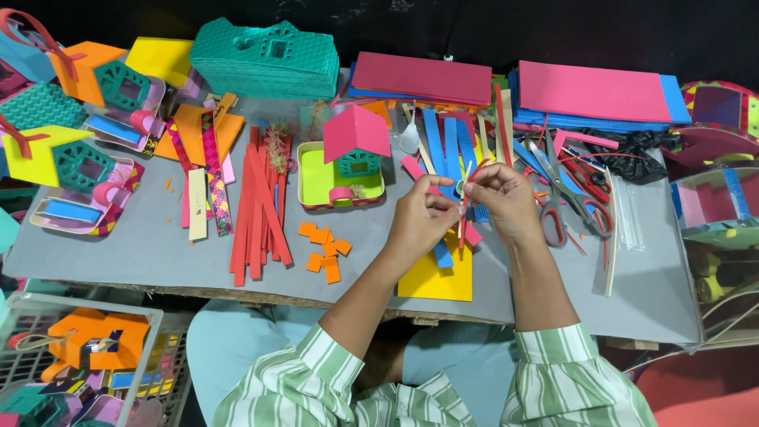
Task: The person is assembling and decorating small model houses by gluing colored foam and paper strips onto the structures and trimming them with scissors.
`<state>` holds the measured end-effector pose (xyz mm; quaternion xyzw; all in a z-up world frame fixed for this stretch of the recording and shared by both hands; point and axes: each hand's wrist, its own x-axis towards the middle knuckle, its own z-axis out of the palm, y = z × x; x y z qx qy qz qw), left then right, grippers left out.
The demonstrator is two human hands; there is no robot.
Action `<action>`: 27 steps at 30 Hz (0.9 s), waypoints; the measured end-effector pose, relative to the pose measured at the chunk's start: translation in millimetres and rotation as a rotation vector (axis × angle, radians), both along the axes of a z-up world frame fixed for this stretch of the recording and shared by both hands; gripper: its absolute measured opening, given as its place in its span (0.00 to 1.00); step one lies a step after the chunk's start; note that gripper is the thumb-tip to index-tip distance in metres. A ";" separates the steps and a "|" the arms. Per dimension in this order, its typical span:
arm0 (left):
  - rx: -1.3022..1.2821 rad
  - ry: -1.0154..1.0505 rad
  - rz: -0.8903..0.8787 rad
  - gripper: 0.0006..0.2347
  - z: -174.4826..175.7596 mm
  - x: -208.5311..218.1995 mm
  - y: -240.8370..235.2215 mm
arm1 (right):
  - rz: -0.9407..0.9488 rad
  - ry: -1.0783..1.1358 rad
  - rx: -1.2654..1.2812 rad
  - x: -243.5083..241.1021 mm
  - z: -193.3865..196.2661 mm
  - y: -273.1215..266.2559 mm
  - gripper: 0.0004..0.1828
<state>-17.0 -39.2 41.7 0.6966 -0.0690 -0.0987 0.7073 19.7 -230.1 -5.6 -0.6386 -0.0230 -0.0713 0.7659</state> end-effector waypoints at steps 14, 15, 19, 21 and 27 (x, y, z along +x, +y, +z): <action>-0.037 -0.048 -0.049 0.22 -13.1 9.4 -2.3 | -0.091 0.025 -0.037 -6.2 14.0 6.6 0.14; -0.041 -0.054 -0.052 0.22 -13.9 9.3 -2.3 | -0.098 0.024 -0.038 -6.4 14.0 6.1 0.14; -0.047 -0.062 -0.055 0.22 -16.2 10.6 -1.2 | -0.108 0.026 -0.042 -5.2 11.6 6.4 0.14; -0.054 -0.061 -0.062 0.22 -16.7 10.8 -0.1 | -0.125 0.025 -0.036 -5.6 13.1 8.1 0.15; -0.060 -0.039 -0.056 0.23 -17.4 9.7 -0.1 | -0.138 0.024 -0.023 -4.6 12.5 8.4 0.15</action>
